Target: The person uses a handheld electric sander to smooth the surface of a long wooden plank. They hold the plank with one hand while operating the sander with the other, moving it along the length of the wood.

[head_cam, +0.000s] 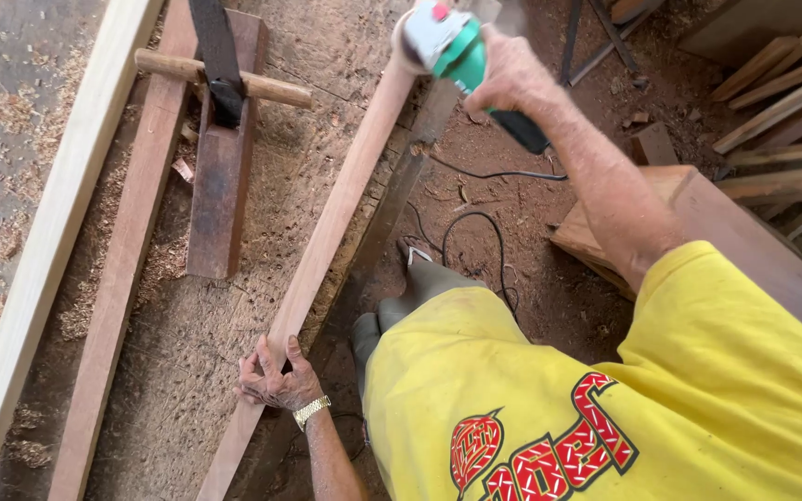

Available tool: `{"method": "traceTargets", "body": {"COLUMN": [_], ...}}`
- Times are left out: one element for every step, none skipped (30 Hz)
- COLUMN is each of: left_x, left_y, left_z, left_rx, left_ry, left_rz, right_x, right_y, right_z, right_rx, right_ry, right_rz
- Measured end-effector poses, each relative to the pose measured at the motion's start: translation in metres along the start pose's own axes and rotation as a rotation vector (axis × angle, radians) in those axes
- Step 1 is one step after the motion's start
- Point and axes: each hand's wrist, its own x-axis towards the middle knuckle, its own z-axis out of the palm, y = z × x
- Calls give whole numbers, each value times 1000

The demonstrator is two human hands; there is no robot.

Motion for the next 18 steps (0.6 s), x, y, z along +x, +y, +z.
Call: {"method": "traceTargets", "body": {"left_x": [-1,1,3,2,0,-1,-1,-1,0,0,-1,-1,-2,0,2,2,2,2], "left_y": [-3,-1,1,0,-1,-5,-5,-3,-1,-1,-2,-3,-3,-2,0,1,2,3], "left_z": [-2,6,13,10,7,5,3,3,3,3,4,3,2,3,4,3,2,-2], "left_rx": [0,1,1,2,-5,-11,-9,-21,-33,-33,-23,-11,-8,-10,-12,-7,-14,-19], "left_ry": [-7,21,48,50,49,45,43,40,36,37,33,25,21,22,23,20,21,21], "left_rz": [9,-6,-22,-23,-8,9,9,2,-4,-10,-7,0,-1,1,3,0,3,5], "right_x": [-16,-24,-32,-43,-54,-66,-70,-71,-73,-69,-66,-64,-50,-33,-16,-1,13,27], "right_y": [-4,-12,-21,-28,-35,-41,-41,-42,-43,-45,-46,-46,-32,-20,-9,2,13,24], "right_z": [12,18,25,29,33,40,45,46,48,40,32,24,18,10,2,-3,-8,-11], "right_rx": [5,76,147,146,79,13,14,14,15,11,71,132,131,113,95,94,85,76], "right_ry": [0,-36,-74,-75,-98,-123,-126,-131,-137,-139,-144,-149,-154,-85,-17,-24,-8,6], "right_rz": [11,-5,-22,-24,-56,-85,-84,-129,-174,-177,-44,95,98,74,50,50,37,24]}}
